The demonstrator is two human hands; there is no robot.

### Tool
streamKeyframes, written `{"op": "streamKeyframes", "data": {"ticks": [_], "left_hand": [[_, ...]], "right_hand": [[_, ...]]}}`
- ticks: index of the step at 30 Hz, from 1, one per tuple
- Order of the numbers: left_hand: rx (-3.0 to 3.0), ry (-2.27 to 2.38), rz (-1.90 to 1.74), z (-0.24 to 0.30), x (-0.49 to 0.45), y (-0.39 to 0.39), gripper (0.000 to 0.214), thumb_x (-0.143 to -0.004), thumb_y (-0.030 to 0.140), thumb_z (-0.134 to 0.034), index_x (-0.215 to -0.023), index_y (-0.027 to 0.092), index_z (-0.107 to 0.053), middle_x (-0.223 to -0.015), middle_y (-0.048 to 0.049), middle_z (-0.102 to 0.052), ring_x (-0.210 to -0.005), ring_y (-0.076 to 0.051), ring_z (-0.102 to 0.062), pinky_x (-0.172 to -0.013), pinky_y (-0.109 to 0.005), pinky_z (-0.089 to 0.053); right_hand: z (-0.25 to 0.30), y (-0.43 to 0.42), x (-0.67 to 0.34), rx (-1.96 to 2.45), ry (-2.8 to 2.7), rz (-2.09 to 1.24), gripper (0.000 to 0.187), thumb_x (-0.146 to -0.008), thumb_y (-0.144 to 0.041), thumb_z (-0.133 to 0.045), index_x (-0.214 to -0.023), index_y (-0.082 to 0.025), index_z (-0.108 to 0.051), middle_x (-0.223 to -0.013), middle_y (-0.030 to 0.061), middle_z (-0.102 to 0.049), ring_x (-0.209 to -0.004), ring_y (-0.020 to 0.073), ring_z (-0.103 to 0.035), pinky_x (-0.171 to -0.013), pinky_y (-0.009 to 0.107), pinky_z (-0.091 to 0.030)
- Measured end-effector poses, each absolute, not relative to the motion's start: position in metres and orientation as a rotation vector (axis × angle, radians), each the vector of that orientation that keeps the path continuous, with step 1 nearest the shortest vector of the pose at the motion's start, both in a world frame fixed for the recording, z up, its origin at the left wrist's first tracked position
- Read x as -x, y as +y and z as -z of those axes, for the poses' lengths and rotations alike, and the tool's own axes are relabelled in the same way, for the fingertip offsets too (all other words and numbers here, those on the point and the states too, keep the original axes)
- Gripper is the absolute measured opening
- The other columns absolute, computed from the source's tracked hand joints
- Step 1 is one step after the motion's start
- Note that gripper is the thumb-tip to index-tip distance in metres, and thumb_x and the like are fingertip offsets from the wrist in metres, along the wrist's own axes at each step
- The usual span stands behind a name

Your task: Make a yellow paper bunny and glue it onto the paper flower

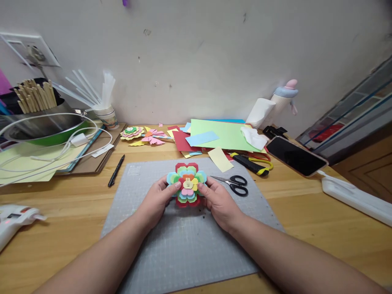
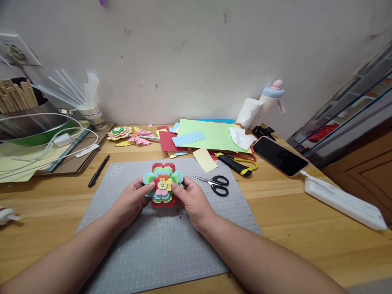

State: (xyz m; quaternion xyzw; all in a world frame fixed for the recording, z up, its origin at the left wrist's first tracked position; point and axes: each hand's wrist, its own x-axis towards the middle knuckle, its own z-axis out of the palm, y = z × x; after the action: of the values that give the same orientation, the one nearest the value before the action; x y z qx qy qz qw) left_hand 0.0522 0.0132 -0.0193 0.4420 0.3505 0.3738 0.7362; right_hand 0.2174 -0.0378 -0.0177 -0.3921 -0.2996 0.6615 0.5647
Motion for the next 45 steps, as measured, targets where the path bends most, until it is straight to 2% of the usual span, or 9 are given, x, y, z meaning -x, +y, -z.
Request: {"op": "streamKeyframes", "data": {"ticks": [8,15,18,25,31,33,39,42,45], "left_hand": [[-0.976,0.828,-0.853,0.022,-0.050,0.015,0.038,-0.069,0.033,-0.082,-0.099,0.016,-0.066,-0.101,-0.0095,-0.074,-0.091,-0.024,-0.070,-0.086,-0.036,-0.054],[-1.006,1.024,-0.917,0.020,-0.049,0.019,0.043,-0.062,0.038,-0.085,-0.092,0.013,-0.066,-0.089,-0.0103,-0.075,-0.076,-0.025,-0.072,-0.078,-0.039,-0.058],[-1.053,1.167,-1.050,0.016,-0.044,0.029,0.055,-0.062,0.043,-0.083,-0.105,0.017,-0.058,-0.097,-0.0081,-0.073,-0.081,-0.024,-0.072,-0.078,-0.039,-0.058],[-1.342,1.671,-1.103,0.016,-0.020,0.054,0.080,-0.061,0.052,-0.080,-0.128,0.024,-0.049,-0.114,-0.0116,-0.064,-0.101,-0.031,-0.064,-0.089,-0.045,-0.049],[-1.585,2.030,-1.052,0.018,-0.012,0.064,0.068,-0.063,0.051,-0.075,-0.120,0.017,-0.059,-0.122,-0.0197,-0.052,-0.128,-0.046,-0.038,-0.108,-0.063,-0.019],[-1.640,2.085,-1.118,0.018,-0.015,0.061,0.062,-0.070,0.047,-0.069,-0.123,0.019,-0.056,-0.131,-0.0187,-0.044,-0.133,-0.042,-0.033,-0.109,-0.060,-0.019],[-1.752,2.039,-1.237,0.024,-0.019,0.057,0.041,-0.076,0.038,-0.060,-0.114,0.022,-0.060,-0.125,-0.0118,-0.045,-0.129,-0.032,-0.040,-0.111,-0.052,-0.025],[-1.773,2.007,-1.248,0.028,-0.016,0.062,0.038,-0.075,0.037,-0.060,-0.110,0.021,-0.061,-0.119,-0.0106,-0.048,-0.126,-0.032,-0.043,-0.109,-0.051,-0.029],[-1.787,1.978,-1.247,0.030,-0.014,0.066,0.037,-0.075,0.036,-0.059,-0.109,0.022,-0.061,-0.116,-0.0094,-0.049,-0.125,-0.030,-0.044,-0.109,-0.049,-0.030]], "right_hand": [[0.024,-0.036,-0.219,0.938,-0.746,-1.537,0.030,-0.073,-0.037,-0.080,-0.096,-0.021,-0.068,-0.102,0.0039,-0.072,-0.097,0.0206,-0.066,-0.094,0.037,-0.048],[0.024,-0.039,-0.216,1.088,-0.848,-1.433,0.035,-0.074,-0.043,-0.076,-0.100,-0.022,-0.065,-0.101,0.0047,-0.066,-0.089,0.0198,-0.063,-0.078,0.035,-0.053],[0.025,-0.041,-0.217,1.138,-0.853,-1.377,0.031,-0.076,-0.042,-0.073,-0.098,-0.022,-0.063,-0.099,0.0048,-0.062,-0.084,0.0184,-0.061,-0.070,0.033,-0.053],[0.007,-0.037,-0.234,1.269,-1.195,-1.044,0.019,-0.082,-0.027,-0.062,-0.101,-0.024,-0.062,-0.104,0.0054,-0.061,-0.095,0.0204,-0.058,-0.080,0.034,-0.048],[-0.024,-0.028,-0.265,1.565,-1.690,-0.722,0.013,-0.087,-0.029,-0.058,-0.097,-0.025,-0.064,-0.107,0.0061,-0.067,-0.096,0.0229,-0.063,-0.072,0.033,-0.051],[-0.028,-0.015,-0.282,1.690,-2.028,-0.479,0.015,-0.089,-0.031,-0.056,-0.098,-0.025,-0.066,-0.103,0.0051,-0.070,-0.091,0.0217,-0.066,-0.074,0.033,-0.052],[-0.001,0.057,-0.355,1.903,-2.014,-0.091,0.039,-0.085,-0.009,-0.050,-0.121,-0.013,-0.063,-0.138,0.0192,-0.054,-0.127,0.0367,-0.049,-0.106,0.055,-0.032],[0.016,0.086,-0.384,1.918,-2.083,-0.106,0.044,-0.082,-0.016,-0.060,-0.125,-0.021,-0.063,-0.140,0.0115,-0.055,-0.129,0.0342,-0.050,-0.108,0.052,-0.036],[0.022,0.105,-0.403,1.899,-2.123,-0.137,0.036,-0.089,-0.025,-0.053,-0.123,-0.026,-0.066,-0.138,0.0051,-0.058,-0.127,0.0287,-0.054,-0.104,0.045,-0.043]]}}
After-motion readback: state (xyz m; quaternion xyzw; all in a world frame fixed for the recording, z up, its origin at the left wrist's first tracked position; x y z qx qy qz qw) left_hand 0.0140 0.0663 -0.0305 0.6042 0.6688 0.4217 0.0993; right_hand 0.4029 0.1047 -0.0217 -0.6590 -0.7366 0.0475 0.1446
